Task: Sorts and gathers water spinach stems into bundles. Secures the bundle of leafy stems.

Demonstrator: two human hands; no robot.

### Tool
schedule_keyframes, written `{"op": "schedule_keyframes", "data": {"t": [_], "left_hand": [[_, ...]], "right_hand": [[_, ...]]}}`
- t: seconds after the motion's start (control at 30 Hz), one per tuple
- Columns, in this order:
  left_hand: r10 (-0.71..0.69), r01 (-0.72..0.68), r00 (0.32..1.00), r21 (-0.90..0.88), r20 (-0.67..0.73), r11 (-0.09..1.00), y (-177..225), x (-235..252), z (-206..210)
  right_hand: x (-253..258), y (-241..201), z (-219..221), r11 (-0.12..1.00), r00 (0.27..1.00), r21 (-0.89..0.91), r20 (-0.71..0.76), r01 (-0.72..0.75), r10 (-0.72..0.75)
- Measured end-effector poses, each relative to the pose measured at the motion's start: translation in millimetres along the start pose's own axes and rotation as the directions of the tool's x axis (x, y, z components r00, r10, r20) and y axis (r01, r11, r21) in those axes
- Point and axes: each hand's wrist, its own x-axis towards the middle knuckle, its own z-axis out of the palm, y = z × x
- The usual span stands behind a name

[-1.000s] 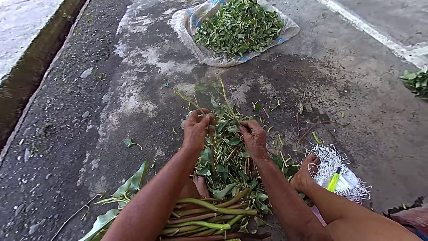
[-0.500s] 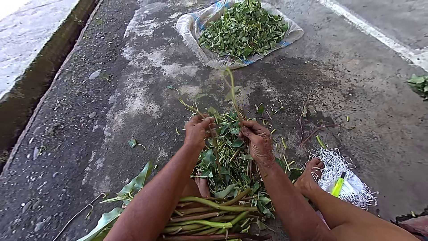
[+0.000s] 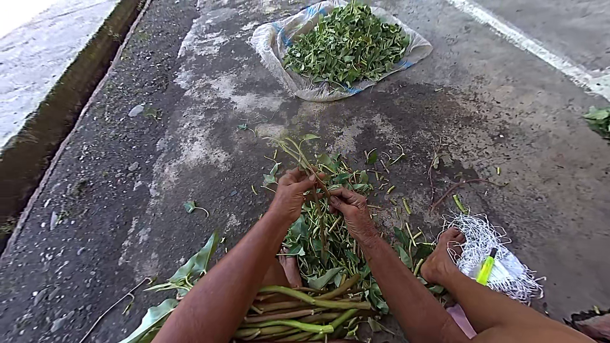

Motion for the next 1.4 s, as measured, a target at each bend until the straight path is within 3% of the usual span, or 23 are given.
{"op": "schedule_keyframes", "data": {"t": [0.27, 0.4, 0.57, 0.63, 0.7, 0.77, 0.83, 1.0, 1.17, 1.27, 1.4], "left_hand": [[0.073, -0.079, 0.995, 0.097, 0.061, 0.992, -1, -5, 3], [0.129, -0.138, 0.99, 0.154, 0.063, 0.978, -5, -5, 2], [0.107, -0.152, 0.979, 0.267, 0.176, 0.952, -9, -10, 8], [0.073, -0.123, 0.977, 0.252, 0.2, 0.96, -9, -12, 10], [0.043, -0.094, 0.974, 0.222, 0.221, 0.97, -7, -14, 11], [-0.004, -0.04, 0.971, 0.183, 0.238, 0.982, -5, -15, 12], [-0.053, 0.023, 0.97, 0.126, 0.239, 0.992, -4, -15, 14], [-0.104, 0.099, 0.968, 0.033, 0.228, 0.995, -2, -13, 14], [-0.039, 0.053, 0.951, -0.038, 0.308, 0.998, -4, -14, 13], [-0.009, 0.023, 0.948, -0.038, 0.317, 0.999, -5, -12, 11], [0.081, -0.069, 0.988, -0.096, 0.133, 0.993, -5, -8, 10]], "right_hand": [[0, -6, 3, 0.949, 0.992, -0.29, 0.062, 0.125, -0.112], [3, -15, 5, 0.787, 0.941, -0.567, -0.06, 0.243, -0.334], [15, -35, 8, 0.704, 0.904, -0.644, -0.045, 0.299, -0.425], [22, -32, 6, 0.776, 0.91, -0.548, -0.063, 0.312, -0.41], [25, -30, 4, 0.915, 0.952, -0.332, -0.123, 0.228, -0.282], [26, -28, 3, 0.985, 0.976, -0.117, -0.163, 0.128, -0.147], [24, -27, 1, 0.993, 0.978, -0.006, -0.174, 0.117, -0.116], [18, -20, -1, 0.963, 0.95, 0.115, -0.226, 0.244, -0.213], [20, -20, 11, 0.938, 0.931, 0.347, -0.347, 0.014, 0.114], [23, -21, 12, 0.979, 0.935, 0.151, -0.306, -0.138, 0.179], [14, -24, 1, 0.932, 0.944, -0.357, -0.324, -0.059, -0.065]]}}
